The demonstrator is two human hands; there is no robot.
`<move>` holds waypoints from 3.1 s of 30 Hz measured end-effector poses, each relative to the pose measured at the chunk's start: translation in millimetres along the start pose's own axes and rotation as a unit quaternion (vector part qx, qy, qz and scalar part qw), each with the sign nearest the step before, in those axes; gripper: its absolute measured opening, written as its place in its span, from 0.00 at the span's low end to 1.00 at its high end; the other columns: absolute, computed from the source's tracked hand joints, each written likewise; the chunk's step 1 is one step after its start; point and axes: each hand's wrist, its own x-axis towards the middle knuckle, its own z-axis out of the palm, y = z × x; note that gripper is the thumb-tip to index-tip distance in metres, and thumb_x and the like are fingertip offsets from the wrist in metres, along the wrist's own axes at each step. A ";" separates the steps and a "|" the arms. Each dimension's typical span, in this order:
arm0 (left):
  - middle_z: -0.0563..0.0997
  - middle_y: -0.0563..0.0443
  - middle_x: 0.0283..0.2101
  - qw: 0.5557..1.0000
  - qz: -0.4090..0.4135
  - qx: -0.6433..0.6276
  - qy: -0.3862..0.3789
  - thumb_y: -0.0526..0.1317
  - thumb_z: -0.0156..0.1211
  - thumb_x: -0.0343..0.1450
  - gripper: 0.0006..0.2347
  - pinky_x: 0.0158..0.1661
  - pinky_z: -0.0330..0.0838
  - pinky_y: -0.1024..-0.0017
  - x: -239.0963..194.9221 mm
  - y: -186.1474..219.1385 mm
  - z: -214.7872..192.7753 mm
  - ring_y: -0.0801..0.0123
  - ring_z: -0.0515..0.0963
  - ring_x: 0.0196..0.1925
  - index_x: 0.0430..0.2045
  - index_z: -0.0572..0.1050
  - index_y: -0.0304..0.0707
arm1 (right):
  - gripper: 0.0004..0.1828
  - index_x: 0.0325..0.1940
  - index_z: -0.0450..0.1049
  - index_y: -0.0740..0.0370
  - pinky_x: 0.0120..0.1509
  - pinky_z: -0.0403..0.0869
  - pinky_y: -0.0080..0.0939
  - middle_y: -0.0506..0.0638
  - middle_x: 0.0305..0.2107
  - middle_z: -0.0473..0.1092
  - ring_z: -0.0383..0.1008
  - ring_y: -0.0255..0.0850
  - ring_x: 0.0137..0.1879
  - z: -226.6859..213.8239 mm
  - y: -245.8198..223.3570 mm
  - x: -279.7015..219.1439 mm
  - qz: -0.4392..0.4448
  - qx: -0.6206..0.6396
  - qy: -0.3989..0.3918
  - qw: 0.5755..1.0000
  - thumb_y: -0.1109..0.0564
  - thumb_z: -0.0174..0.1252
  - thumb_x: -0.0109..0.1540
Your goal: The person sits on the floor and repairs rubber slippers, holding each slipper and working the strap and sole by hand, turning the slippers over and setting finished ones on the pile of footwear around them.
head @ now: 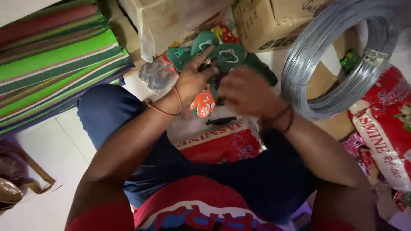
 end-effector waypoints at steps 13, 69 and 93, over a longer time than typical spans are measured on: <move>0.68 0.29 0.63 0.995 0.094 -0.001 0.018 0.34 0.65 0.68 0.25 0.64 0.64 0.59 1.0 -17.8 10.1 0.50 0.68 0.65 0.62 0.69 0.47 | 0.17 0.49 0.78 0.47 0.45 0.74 0.47 0.47 0.38 0.67 0.70 0.49 0.45 12.7 52.5 -14.3 0.033 -0.146 0.114 0.982 0.53 0.63 0.55; 0.80 0.41 0.47 0.993 0.052 -0.040 0.103 0.37 0.55 0.70 0.15 0.51 0.72 0.63 15.7 -41.2 16.0 0.60 0.77 0.49 0.50 0.78 0.40 | 0.22 0.57 0.77 0.38 0.48 0.75 0.49 0.47 0.44 0.69 0.72 0.47 0.50 16.9 33.6 -10.0 0.147 -0.072 0.123 0.979 0.46 0.65 0.58; 0.75 0.26 0.53 0.961 0.048 0.216 0.163 0.55 0.51 0.74 0.21 0.61 0.60 0.52 46.7 -93.7 -26.0 0.38 0.71 0.60 0.52 0.73 0.37 | 0.16 0.52 0.73 0.48 0.40 0.72 0.48 0.52 0.40 0.67 0.71 0.48 0.40 28.7 -24.0 12.0 -0.068 0.051 0.158 0.984 0.44 0.44 0.67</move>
